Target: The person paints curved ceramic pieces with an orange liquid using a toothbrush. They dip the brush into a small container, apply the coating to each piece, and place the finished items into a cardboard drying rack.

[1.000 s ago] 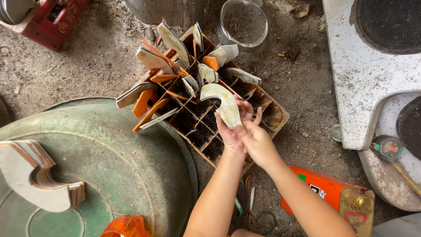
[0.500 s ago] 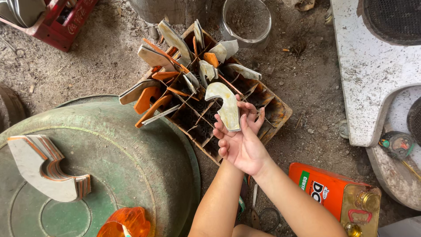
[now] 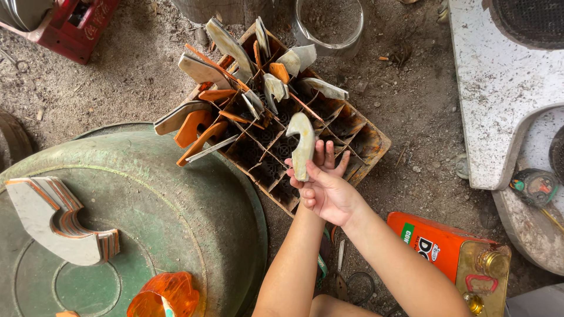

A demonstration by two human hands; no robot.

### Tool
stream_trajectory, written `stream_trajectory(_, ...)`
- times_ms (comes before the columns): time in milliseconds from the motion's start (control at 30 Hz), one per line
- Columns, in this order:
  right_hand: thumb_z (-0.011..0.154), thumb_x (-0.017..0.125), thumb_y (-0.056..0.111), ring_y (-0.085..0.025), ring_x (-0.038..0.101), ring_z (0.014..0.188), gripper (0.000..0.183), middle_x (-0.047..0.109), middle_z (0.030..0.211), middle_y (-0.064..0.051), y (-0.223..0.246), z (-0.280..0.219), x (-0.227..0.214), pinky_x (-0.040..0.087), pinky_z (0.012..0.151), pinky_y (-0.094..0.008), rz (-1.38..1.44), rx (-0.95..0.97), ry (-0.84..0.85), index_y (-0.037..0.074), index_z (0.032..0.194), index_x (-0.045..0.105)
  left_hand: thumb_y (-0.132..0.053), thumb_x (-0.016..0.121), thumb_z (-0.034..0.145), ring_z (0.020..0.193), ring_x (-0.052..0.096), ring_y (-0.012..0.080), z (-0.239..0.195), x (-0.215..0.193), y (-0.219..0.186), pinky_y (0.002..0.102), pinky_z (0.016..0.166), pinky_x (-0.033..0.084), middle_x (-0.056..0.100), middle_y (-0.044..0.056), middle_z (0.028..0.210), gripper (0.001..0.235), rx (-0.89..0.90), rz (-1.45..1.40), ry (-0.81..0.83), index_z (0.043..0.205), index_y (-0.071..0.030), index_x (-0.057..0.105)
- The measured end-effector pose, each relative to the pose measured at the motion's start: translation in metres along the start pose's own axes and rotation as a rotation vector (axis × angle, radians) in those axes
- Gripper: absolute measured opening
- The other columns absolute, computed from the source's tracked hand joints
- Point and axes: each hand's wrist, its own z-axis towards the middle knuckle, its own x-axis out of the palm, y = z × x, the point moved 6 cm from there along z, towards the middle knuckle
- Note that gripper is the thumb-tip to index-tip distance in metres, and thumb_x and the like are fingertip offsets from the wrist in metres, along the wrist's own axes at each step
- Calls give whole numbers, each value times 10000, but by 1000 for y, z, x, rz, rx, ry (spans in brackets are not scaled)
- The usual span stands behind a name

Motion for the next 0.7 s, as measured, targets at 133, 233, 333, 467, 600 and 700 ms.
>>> stream_trajectory(133, 968, 632, 333, -47, 537, 643, 546, 667, 1073, -32, -4, 5, -10, 406, 496, -209, -94, -42, -25, 65, 1437, 550, -563, 840, 772, 1572, 323, 222, -8, -11, -5, 641, 1287, 194, 415, -38, 1662, 1104, -85, 111, 34, 1659, -188, 301)
stream_trajectory(233, 979, 642, 315, -46, 451, 552, 529, 663, 1029, -55, 0, 15, -21, 359, 454, -188, -125, -19, -69, 19, 1409, 558, -601, 773, 867, 1523, 365, 297, -13, -27, -1, 663, 1241, 248, 431, 62, 1602, 1008, -241, -113, -317, 1633, -121, 325)
stream_trajectory(333, 957, 653, 297, -2, 364, 497, 499, 699, 1015, -15, 7, 22, -31, 276, 405, -150, -133, 14, -98, 6, 1358, 590, -589, 665, 929, 1465, 409, 310, -14, -34, 0, 648, 1191, 324, 459, 85, 1555, 853, -313, -8, -616, 1585, -122, 383)
stream_trajectory(467, 995, 679, 300, -12, 349, 495, 479, 618, 842, -9, 12, 24, -38, 277, 424, -163, -173, -30, -121, -87, 1276, 655, -515, 552, 968, 1442, 432, 272, -16, -28, -6, 606, 1165, 384, 466, 47, 1543, 692, -291, 134, -765, 1546, -161, 412)
stream_trajectory(600, 969, 678, 310, -28, 359, 471, 464, 571, 765, 7, 15, 17, -39, 270, 393, -183, -223, -28, -164, -93, 1198, 668, -523, 453, 999, 1436, 440, 281, -15, -24, -5, 546, 1148, 423, 476, 83, 1542, 688, -214, 9, -806, 1533, -92, 410)
stream_trajectory(700, 980, 680, 313, -21, 374, 494, 485, 586, 791, -16, 24, 14, -41, 286, 419, -177, -232, -46, -174, -129, 1179, 661, -585, 369, 1089, 1402, 469, 367, -19, 1, -12, 480, 1165, 431, 530, 236, 1480, 823, -104, -341, -493, 1544, 101, 393)
